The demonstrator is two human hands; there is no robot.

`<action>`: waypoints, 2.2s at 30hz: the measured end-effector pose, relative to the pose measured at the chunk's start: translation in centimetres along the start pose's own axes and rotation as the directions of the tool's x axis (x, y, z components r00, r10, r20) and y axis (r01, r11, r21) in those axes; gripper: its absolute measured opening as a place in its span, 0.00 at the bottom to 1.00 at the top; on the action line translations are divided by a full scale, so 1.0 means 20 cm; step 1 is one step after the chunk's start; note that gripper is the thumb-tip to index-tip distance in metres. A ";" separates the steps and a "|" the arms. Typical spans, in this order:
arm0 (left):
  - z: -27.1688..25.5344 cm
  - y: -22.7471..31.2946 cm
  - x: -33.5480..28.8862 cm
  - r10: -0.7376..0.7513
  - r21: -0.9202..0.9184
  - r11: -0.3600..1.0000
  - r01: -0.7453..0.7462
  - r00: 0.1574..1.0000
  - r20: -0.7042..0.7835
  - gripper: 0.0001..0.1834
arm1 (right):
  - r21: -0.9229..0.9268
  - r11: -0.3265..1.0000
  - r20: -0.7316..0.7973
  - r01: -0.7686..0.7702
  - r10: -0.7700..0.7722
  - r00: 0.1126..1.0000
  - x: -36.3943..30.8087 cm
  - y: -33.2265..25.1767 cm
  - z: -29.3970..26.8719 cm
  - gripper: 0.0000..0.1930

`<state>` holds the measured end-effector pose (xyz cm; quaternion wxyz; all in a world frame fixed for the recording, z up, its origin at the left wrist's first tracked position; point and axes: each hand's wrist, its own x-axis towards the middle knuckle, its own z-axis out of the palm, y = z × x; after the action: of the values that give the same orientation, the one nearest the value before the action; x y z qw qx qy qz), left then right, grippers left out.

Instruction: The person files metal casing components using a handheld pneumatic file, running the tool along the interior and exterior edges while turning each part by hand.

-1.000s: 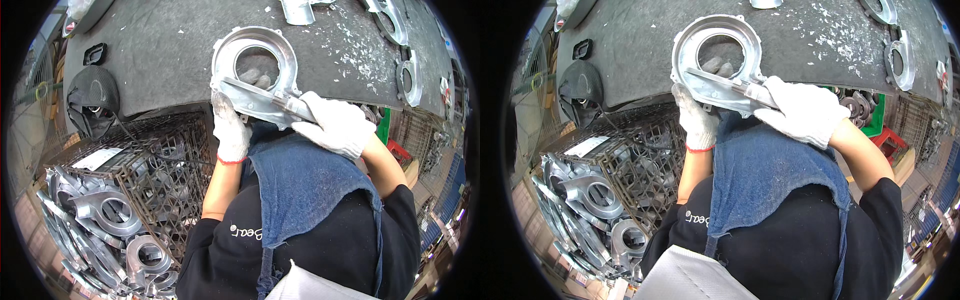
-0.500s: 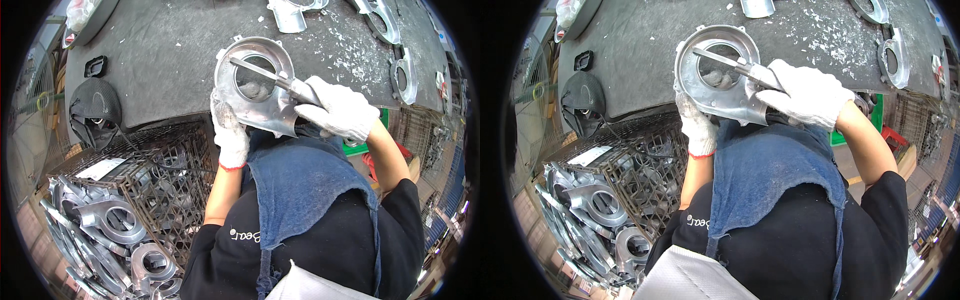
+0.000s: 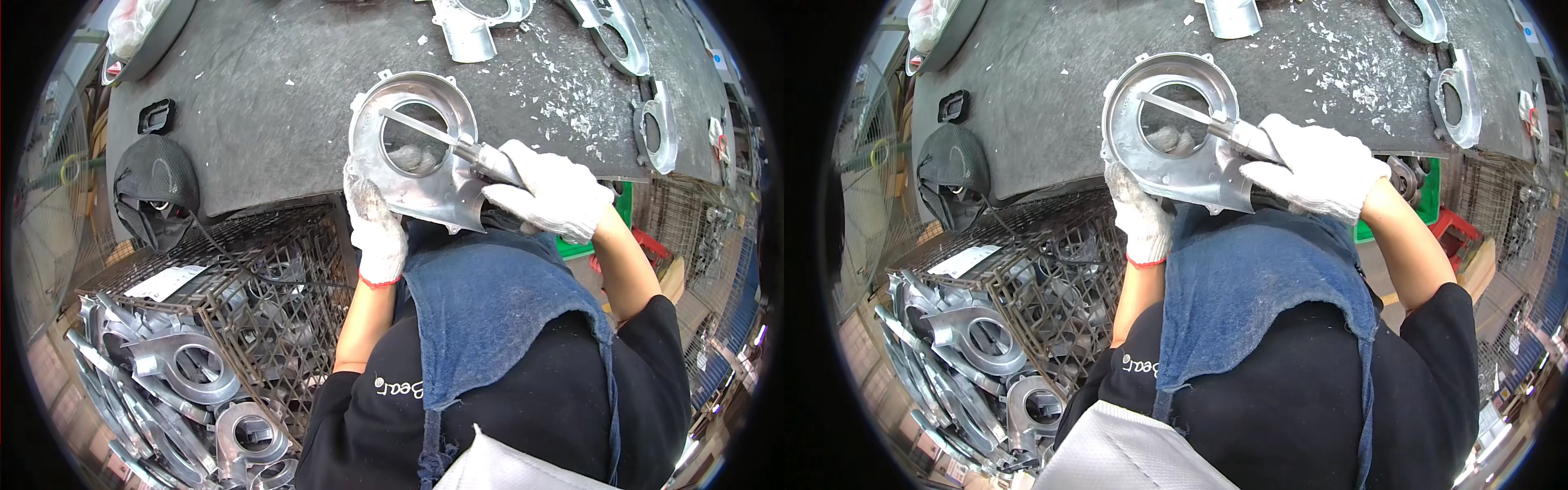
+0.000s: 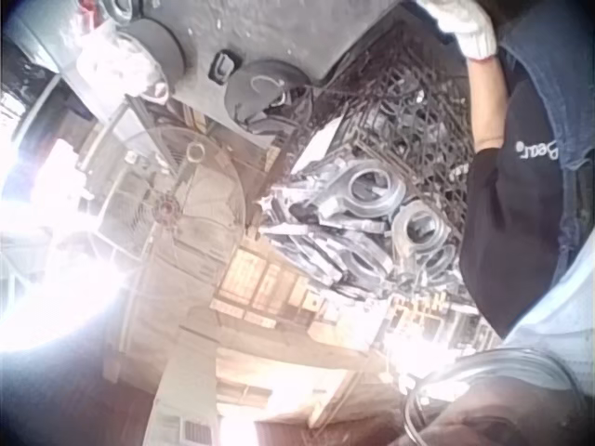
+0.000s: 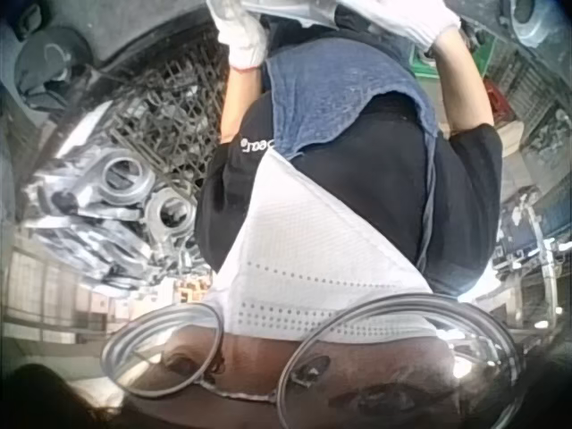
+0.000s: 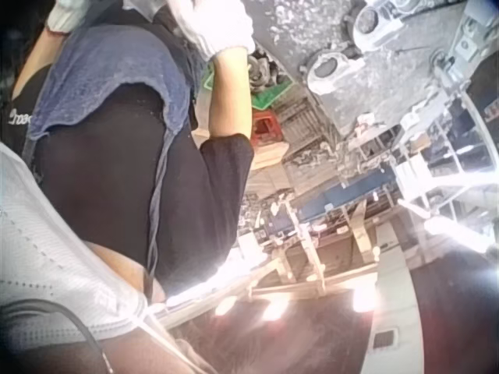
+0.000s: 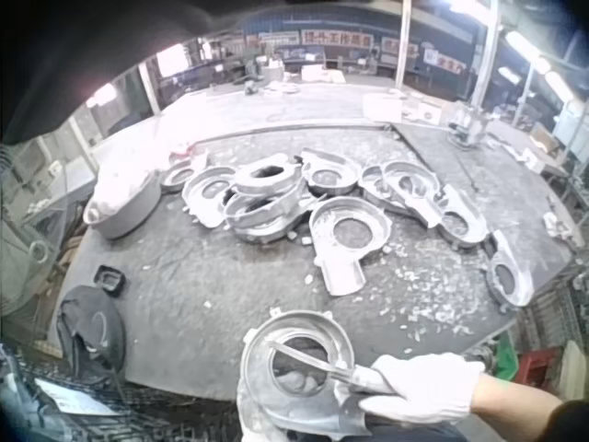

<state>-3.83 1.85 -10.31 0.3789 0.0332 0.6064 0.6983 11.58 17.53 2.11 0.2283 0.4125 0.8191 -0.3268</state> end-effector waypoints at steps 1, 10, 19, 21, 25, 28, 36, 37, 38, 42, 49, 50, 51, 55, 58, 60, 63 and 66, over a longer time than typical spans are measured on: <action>0.00 0.00 -0.01 -0.001 0.000 1.000 0.001 1.000 0.003 0.31 | -0.015 1.000 -0.001 -0.027 0.027 1.000 -0.01 0.01 -0.01 0.26; -0.02 -0.07 -0.02 0.281 0.286 0.911 -0.298 0.955 0.098 0.32 | 0.444 0.856 0.188 -0.263 0.198 0.962 -0.07 0.05 -0.08 0.22; 0.03 0.04 -0.11 0.080 0.293 0.953 -0.074 0.997 -0.009 0.35 | 0.516 0.812 0.258 -0.271 0.155 0.954 -0.06 0.10 -0.06 0.23; 0.04 0.07 -0.12 -0.015 0.283 0.959 0.011 1.000 0.010 0.38 | 0.538 0.784 0.279 -0.309 0.181 0.943 -0.10 0.11 -0.07 0.23; 0.07 0.05 -0.14 0.209 0.123 0.962 -0.242 0.950 0.232 0.45 | 0.584 0.670 0.408 -0.458 0.246 0.879 -0.19 0.14 -0.06 0.24; 0.07 0.01 -0.14 0.301 0.226 0.893 -0.389 0.890 0.344 0.51 | 0.613 0.618 0.446 -0.491 0.242 0.862 -0.24 0.17 -0.03 0.24; 0.03 -0.02 -0.15 0.255 0.389 0.830 -0.400 0.892 0.373 0.52 | 0.713 0.600 0.385 -0.362 0.097 0.918 -0.24 0.22 0.06 0.24; 0.05 -0.01 -0.16 0.258 0.371 0.843 -0.389 0.899 0.354 0.52 | 0.719 0.581 0.392 -0.381 0.114 0.913 -0.23 0.22 0.07 0.24; 0.07 0.00 -0.16 0.215 0.335 0.888 -0.313 0.930 0.298 0.53 | 0.725 0.561 0.399 -0.400 0.132 0.908 -0.23 0.21 0.07 0.24; 0.18 0.20 -0.14 0.221 0.134 0.945 -0.300 0.881 0.418 0.51 | 0.767 0.522 0.380 -0.373 0.100 0.920 -0.23 0.18 0.05 0.24; 0.31 0.71 0.22 0.677 0.543 0.124 -0.830 0.471 0.565 0.23 | 0.773 0.572 0.281 -0.275 0.080 0.956 -0.25 0.11 -0.07 0.27; 0.36 0.71 0.25 0.687 0.493 -0.034 -0.869 0.338 0.643 0.22 | 0.781 0.564 0.274 -0.268 0.076 0.959 -0.22 0.10 -0.07 0.27; 0.39 0.68 0.24 0.636 0.524 -0.049 -0.850 0.378 0.673 0.23 | 0.803 0.539 0.302 -0.253 -0.002 0.953 -0.19 0.09 -0.06 0.28; 0.46 0.58 0.19 0.612 0.452 -0.173 -0.875 0.264 0.745 0.29 | 0.796 0.525 0.444 -0.301 -0.170 0.880 -0.08 0.03 0.00 0.28; 0.43 0.57 0.18 0.608 0.452 -0.192 -0.871 0.256 0.752 0.33 | 0.699 0.674 0.429 -0.239 -0.128 0.894 -0.01 0.01 0.01 0.25; 0.40 0.57 0.18 0.588 0.460 -0.089 -0.884 0.326 0.740 0.23 | 0.557 0.821 0.313 -0.124 -0.069 0.947 0.02 0.02 0.00 0.23; 0.41 0.58 0.17 0.585 0.481 -0.082 -0.873 0.349 0.732 0.23 | 0.229 0.973 0.142 -0.014 -0.020 0.990 0.06 0.05 -0.02 0.23; 0.44 0.58 0.12 0.571 0.553 -0.128 -0.823 0.395 0.720 0.24 | -0.033 0.998 -0.110 0.060 -0.063 0.992 0.06 0.10 0.00 0.22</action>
<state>-6.75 10.76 1.16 -0.0735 0.6299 0.6971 0.3343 12.56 19.12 0.59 0.1780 0.4012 0.8476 -0.2982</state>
